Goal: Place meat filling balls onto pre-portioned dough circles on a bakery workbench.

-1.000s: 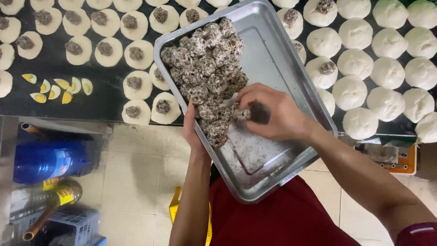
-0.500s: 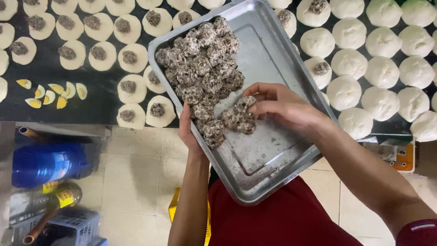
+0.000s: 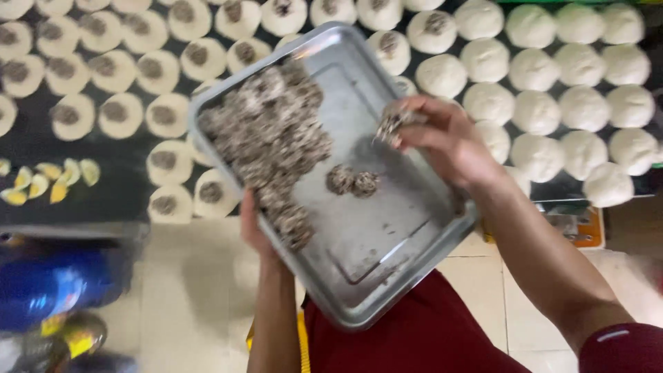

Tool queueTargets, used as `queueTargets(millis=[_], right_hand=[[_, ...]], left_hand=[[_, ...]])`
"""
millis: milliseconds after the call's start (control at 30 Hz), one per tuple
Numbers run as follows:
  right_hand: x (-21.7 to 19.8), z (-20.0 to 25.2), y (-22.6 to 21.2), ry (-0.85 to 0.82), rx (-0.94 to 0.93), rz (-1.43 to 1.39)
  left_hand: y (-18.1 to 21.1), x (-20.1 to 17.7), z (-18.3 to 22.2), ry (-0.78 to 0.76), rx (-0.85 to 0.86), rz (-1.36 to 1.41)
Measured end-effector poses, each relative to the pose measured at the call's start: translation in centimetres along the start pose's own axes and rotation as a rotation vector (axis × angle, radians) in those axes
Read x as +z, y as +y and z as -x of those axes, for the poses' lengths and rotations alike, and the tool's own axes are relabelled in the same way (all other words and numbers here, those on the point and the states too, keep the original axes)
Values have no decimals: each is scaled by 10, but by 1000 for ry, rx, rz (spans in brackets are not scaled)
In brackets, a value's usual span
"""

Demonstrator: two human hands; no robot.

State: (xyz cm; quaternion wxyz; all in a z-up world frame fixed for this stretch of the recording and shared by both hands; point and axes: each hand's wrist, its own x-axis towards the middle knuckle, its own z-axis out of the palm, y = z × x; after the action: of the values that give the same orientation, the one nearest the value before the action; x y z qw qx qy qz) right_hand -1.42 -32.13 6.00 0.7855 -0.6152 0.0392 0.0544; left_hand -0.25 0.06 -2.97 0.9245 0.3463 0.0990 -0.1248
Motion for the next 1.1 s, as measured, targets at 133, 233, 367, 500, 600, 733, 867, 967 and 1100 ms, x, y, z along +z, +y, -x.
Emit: queueTargets(millis=[133,233,367,500,600,733,867,967,1100], right_hand=[[-71,-19,-12,264,-289,537],[-128,-46,14,422,-314,917],[-160,-71,53,401,-357,1141],[-160,-74,53,315,-410,1321],[-133,-54,22,285,-467,1350],[-84,-22,-11,223,-457,1151],[-20,5,-26,-232,-641,949],[8,18,-32,-312,-451,1008],[2,24,-26,-247,-338,1074]], left_hand=[[22,29,12,-23,128,-57],[11,6,13,-24,153,-4],[10,13,16,33,161,-16],[11,18,17,9,276,-189],[6,11,13,6,283,-206],[7,25,9,-13,139,17],[6,47,4,-3,106,9],[0,46,-1,-77,121,5],[-2,45,-5,-100,203,-142]])
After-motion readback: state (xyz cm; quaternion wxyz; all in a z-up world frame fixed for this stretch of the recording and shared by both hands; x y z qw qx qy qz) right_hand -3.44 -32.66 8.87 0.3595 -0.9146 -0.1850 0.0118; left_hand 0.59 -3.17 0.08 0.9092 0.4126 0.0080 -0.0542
